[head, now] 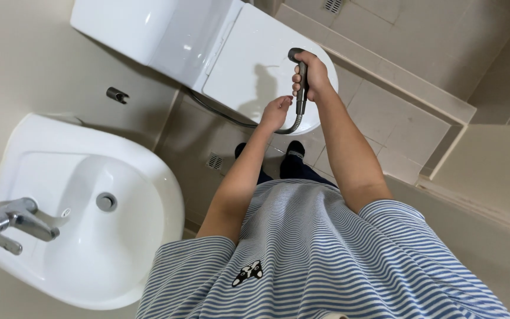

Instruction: Scrubbing the toilet bowl with a brush and rinsing it using a bidet sprayer.

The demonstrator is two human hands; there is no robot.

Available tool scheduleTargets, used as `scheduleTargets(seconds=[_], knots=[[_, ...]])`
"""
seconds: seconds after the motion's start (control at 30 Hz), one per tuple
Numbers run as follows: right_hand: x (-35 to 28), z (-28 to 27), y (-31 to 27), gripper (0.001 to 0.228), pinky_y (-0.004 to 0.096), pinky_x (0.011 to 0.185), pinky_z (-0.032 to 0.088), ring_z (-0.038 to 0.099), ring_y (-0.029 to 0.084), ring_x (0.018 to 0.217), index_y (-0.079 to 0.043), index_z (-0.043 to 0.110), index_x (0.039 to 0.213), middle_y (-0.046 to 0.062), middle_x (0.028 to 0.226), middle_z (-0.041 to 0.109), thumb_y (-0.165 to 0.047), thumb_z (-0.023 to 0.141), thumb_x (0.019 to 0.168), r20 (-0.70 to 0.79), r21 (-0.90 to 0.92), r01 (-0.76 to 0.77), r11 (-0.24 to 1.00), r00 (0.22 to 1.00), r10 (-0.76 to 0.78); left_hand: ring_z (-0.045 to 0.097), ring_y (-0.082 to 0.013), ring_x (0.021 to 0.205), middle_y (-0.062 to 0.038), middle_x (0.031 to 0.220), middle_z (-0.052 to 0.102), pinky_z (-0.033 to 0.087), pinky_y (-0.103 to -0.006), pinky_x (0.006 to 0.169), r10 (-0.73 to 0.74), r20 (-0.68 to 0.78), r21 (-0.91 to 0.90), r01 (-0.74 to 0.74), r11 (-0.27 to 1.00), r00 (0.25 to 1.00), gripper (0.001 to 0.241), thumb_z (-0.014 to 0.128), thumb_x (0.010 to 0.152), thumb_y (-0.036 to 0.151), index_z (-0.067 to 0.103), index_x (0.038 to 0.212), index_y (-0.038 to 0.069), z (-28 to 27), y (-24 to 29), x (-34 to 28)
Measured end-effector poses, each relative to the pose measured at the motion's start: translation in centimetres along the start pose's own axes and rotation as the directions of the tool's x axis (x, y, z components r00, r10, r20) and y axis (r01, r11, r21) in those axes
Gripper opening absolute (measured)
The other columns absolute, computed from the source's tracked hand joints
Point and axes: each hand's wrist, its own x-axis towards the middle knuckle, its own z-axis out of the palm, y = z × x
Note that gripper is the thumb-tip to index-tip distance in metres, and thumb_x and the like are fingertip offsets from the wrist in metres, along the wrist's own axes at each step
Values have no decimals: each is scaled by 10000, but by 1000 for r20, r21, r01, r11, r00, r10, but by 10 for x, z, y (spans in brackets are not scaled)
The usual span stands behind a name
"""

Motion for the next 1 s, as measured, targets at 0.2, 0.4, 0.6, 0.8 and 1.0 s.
scheduleTargets(seconds=[0.2,0.4,0.6,0.8,1.0], knots=[[13,47,-15,319,403,456,432,456,206,425,-131,503,731,35,541,480,-389,651,848,13,-89,-4,996,1000,5,735,-198,1004,-100,1051,790,542,-330,901,8,-20,-201,-12,980,1000,374,511,1043,300,719,1207,36,-2,-50,5],[14,98,-21,308,387,444,412,461,200,424,-121,518,734,38,552,491,-375,657,842,-10,-197,37,980,999,-40,706,-198,948,-96,1045,778,538,-316,878,-86,-95,-182,68,981,992,394,520,1048,323,715,1231,34,-53,-24,-14],[16,141,-24,302,374,433,397,441,188,421,-109,507,738,39,561,496,-345,660,847,70,-280,75,957,996,-57,719,-177,954,-94,1069,783,536,-311,868,-73,-254,-189,24,982,965,366,540,1025,284,702,1246,41,-105,-32,-9],[22,175,-29,294,375,423,380,449,190,415,-106,521,735,41,552,491,-336,665,847,68,-307,110,945,993,-94,715,-168,894,-100,1007,789,543,-309,846,-83,-327,-171,27,985,941,347,577,1034,290,716,1211,26,-145,-63,12],[25,201,-25,314,371,422,378,450,188,416,-105,518,738,38,552,493,-353,672,854,84,-340,85,937,995,-60,712,-175,863,-103,984,793,549,-319,824,-115,-347,-190,51,980,931,346,589,1014,292,727,1184,24,-168,-67,10]])
